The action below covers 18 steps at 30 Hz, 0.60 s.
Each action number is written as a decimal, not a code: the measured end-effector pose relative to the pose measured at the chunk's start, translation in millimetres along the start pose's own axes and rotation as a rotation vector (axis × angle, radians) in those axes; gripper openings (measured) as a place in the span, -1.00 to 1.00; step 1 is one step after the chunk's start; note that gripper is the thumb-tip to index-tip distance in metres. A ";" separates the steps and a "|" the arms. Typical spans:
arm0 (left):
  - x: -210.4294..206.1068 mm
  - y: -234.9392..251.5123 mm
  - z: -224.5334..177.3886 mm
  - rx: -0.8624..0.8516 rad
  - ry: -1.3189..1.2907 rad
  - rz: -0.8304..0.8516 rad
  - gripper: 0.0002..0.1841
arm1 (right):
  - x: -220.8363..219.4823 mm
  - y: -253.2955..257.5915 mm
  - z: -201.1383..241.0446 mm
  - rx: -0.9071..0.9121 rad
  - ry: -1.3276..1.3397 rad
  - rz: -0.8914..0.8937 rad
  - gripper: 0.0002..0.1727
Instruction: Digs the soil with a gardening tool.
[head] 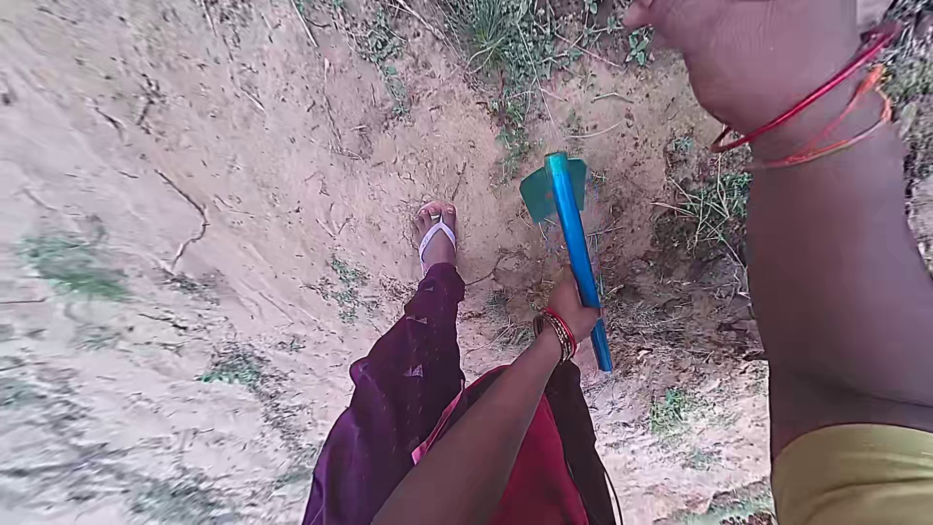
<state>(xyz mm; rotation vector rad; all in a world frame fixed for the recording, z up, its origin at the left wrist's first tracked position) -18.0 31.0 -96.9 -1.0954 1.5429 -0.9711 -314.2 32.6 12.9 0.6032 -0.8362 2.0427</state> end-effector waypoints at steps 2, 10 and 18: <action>0.8 3.8 -5.0 -0.103 -0.020 -0.094 -0.08 | -43.3 -67.1 -40.0 -0.092 0.055 0.288 -0.39; -82.0 -33.4 54.4 -0.380 -0.225 -0.071 -0.08 | -146.1 -390.7 -117.9 -0.601 0.308 0.245 -0.54; -186.4 -48.8 166.6 -0.047 0.443 0.070 -0.22 | -188.6 -513.6 -168.3 -0.773 0.213 0.011 -0.61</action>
Point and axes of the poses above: each hand's wrist, its own y-axis towards the middle knuckle, its own x-axis out of the back of the hand, z = x × y, the point moved 10 cm from there along y, towards the middle knuckle, and after that the axes turned 3 degrees about -y, right-handed, at the moved point
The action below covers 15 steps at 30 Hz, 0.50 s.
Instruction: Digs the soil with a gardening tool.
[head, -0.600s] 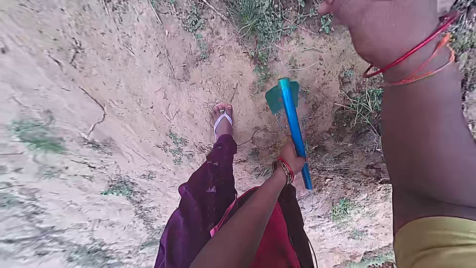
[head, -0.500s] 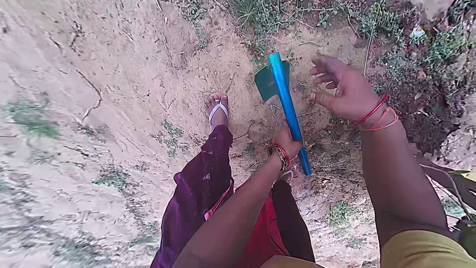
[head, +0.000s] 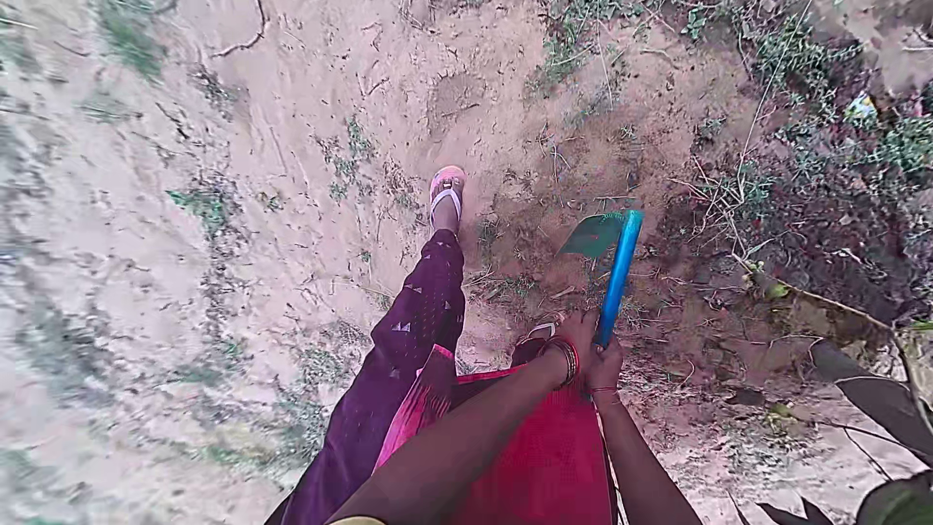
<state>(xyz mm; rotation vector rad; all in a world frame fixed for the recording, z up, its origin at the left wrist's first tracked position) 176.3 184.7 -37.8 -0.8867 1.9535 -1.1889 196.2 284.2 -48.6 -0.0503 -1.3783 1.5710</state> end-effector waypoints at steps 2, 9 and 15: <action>-2.7 0.7 17.8 0.032 0.052 0.020 -0.26 | -18.4 21.1 -4.1 -0.103 0.015 0.009 -0.59; 27.5 -72.0 71.5 0.092 0.229 0.139 -0.34 | -124.6 72.1 -11.3 -0.430 0.392 -0.034 -0.50; 76.1 -89.4 104.4 0.364 0.527 0.162 -0.34 | -178.8 82.3 -11.5 -0.597 -0.011 0.205 -0.41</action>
Point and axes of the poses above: each hand's wrist, its own y-axis towards the middle knuckle, its own x-axis out of the back of the hand, z = x × y, the point moved 10 cm from there along y, towards the middle knuckle, and after that the axes turned 3 degrees about -y, right-handed, at the moved point
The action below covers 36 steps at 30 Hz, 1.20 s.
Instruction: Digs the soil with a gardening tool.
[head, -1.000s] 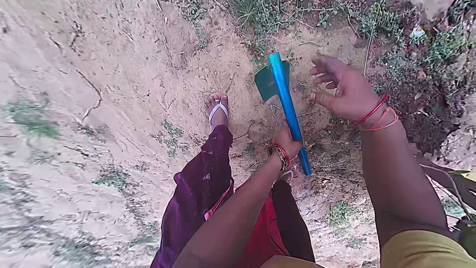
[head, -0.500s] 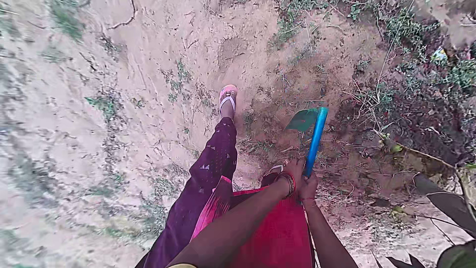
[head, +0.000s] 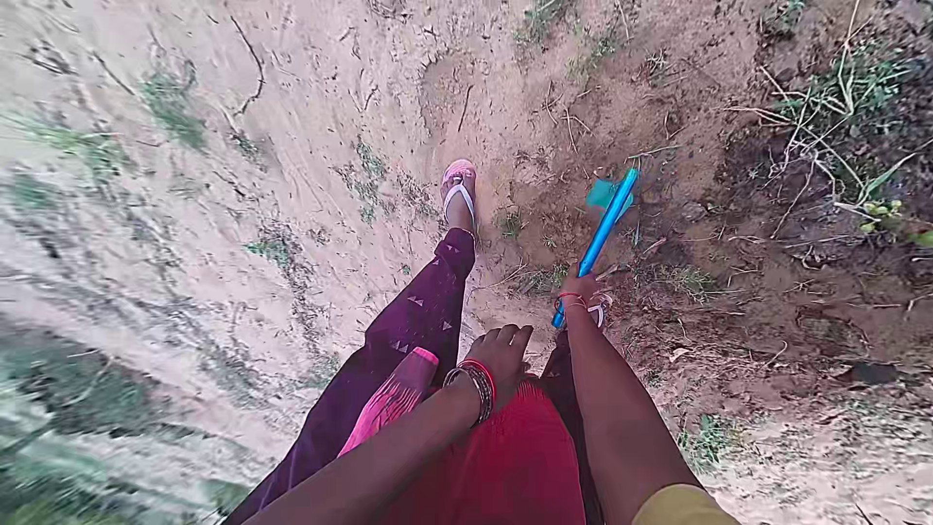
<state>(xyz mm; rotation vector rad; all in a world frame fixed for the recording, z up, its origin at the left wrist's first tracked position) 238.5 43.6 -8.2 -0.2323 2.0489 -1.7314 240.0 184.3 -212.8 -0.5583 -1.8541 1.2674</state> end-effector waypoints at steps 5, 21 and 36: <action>0.0 -33.0 -14.8 0.069 0.223 0.005 -0.30 | -0.9 -1.0 0.5 0.013 0.002 0.067 -0.48; -90.3 68.5 6.1 -0.278 -0.258 -0.011 -0.28 | 25.9 18.6 -11.6 0.027 -0.139 -0.153 -0.52; -43.5 103.5 -8.2 -0.274 -0.768 -0.284 -0.44 | 9.3 30.7 -21.1 0.249 -0.064 -0.227 -0.45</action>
Point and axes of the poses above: each hand's wrist, its own y-axis towards the middle knuckle, its own x-axis out of the back of the hand, z = x × y, the point moved 10 cm from there along y, towards the middle knuckle, and after that the axes turned 3 degrees about -y, right-handed, at the moved point
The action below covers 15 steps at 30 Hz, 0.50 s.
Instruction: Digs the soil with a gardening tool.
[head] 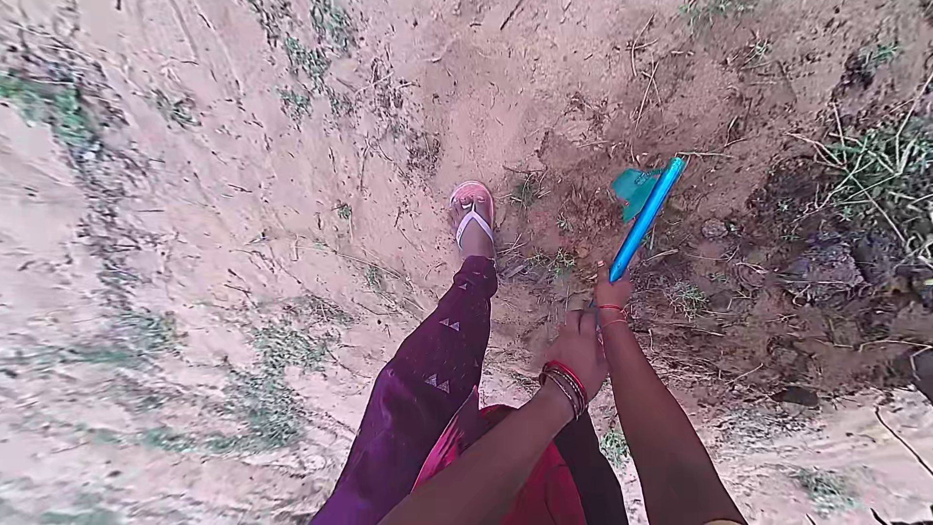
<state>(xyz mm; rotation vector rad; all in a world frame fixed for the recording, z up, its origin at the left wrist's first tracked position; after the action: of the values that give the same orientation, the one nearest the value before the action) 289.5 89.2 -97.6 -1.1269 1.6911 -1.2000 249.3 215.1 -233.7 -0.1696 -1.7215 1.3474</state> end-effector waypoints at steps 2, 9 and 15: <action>-18.3 3.5 3.9 -0.028 -0.130 -0.071 -0.46 | -3.2 1.6 -3.4 0.072 0.070 -0.013 -0.42; -60.8 21.2 5.2 -0.169 -0.183 -0.222 -0.48 | 100.5 -27.7 28.9 0.473 0.092 -0.165 -0.50; -63.6 29.2 17.9 -0.231 -0.321 -0.423 -0.50 | 169.2 -23.2 55.2 0.728 0.335 -0.315 -0.68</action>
<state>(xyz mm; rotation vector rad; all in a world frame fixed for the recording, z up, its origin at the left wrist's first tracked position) 319.6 148.9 -124.7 -1.7833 1.4079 -1.0105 122.4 268.1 -118.5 0.2661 -0.8636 1.5132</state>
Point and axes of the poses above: each hand's wrist, its own y-axis towards the middle knuckle, its own x-axis out of the back of the hand, z = x × y, the point moved 10 cm from there along y, towards the middle knuckle, and after that the axes turned 3 degrees about -y, right-handed, at the moved point
